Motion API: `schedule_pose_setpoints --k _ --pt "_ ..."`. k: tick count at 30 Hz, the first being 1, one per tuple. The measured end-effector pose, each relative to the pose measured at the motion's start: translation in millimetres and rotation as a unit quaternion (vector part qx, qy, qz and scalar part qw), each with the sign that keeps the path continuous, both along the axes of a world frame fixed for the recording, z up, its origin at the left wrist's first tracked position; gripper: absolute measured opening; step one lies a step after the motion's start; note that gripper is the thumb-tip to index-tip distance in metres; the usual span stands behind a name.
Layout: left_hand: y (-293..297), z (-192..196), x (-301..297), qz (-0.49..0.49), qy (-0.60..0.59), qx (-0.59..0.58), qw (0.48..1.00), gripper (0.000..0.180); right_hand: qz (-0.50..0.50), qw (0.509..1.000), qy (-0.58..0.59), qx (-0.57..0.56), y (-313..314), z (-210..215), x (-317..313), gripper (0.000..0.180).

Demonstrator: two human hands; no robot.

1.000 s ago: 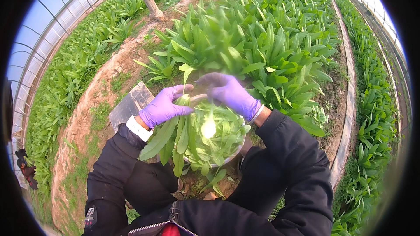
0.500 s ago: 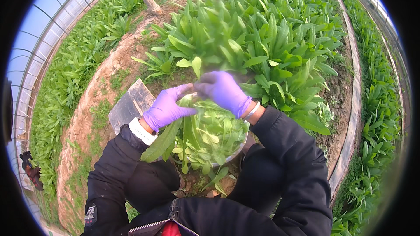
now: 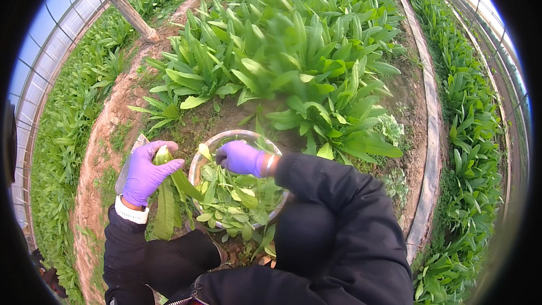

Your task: The person harvests leafy green vegetables by hand in a greenhouse, pulling plants from the soil and placing them into a white bucket. The person repeatedly reaches for plants, removes them, and adds them to the bucket.

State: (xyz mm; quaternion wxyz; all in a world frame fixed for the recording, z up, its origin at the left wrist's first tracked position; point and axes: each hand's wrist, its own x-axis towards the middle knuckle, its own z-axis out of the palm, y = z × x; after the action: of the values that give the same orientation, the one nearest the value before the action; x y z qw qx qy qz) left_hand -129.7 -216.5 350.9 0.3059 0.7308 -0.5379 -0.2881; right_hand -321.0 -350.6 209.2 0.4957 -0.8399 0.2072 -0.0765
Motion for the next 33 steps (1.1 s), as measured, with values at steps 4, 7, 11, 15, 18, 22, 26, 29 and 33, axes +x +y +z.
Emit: schedule_pose_setpoints --k 4,7,11,15,18,22,26,29,33 --pt "9 17 19 0.035 -0.074 -0.194 0.977 0.011 -0.095 0.989 0.05 -0.102 -16 -63 -36 0.024" --pt "10 27 25 0.044 -0.023 -0.331 0.942 0.008 -0.071 0.934 0.316 -0.149 -53 -107 -79 0.019" --pt "25 38 19 0.12 0.093 -0.364 0.919 0.023 -0.103 0.905 0.389 -0.14 -76 -182 -125 0.022" --pt "28 30 13 0.121 0.082 -0.421 0.895 0.025 -0.299 0.935 0.191 -0.009 -114 -261 -93 0.022" --pt "25 19 12 0.111 0.025 -0.406 0.907 0.023 -0.232 0.93 0.172 -0.226 -151 -296 -74 0.024" --pt "20 -3 24 0.152 0.033 -0.375 0.914 0.024 -0.33 0.865 0.188 -0.33 -197 -315 -111 0.028" --pt "19 -9 47 0.211 0.048 -0.385 0.897 0.024 -0.24 0.823 0.462 -0.227 -230 -319 -150 0.031" --pt "13 -10 53 0.237 0.091 -0.394 0.883 0.022 -0.146 0.766 0.556 -0.289 -241 -325 -160 0.032" --pt "8 -11 52 0.257 0.086 -0.381 0.884 0.021 -0.088 0.745 0.588 -0.302 -252 -334 -153 0.032"
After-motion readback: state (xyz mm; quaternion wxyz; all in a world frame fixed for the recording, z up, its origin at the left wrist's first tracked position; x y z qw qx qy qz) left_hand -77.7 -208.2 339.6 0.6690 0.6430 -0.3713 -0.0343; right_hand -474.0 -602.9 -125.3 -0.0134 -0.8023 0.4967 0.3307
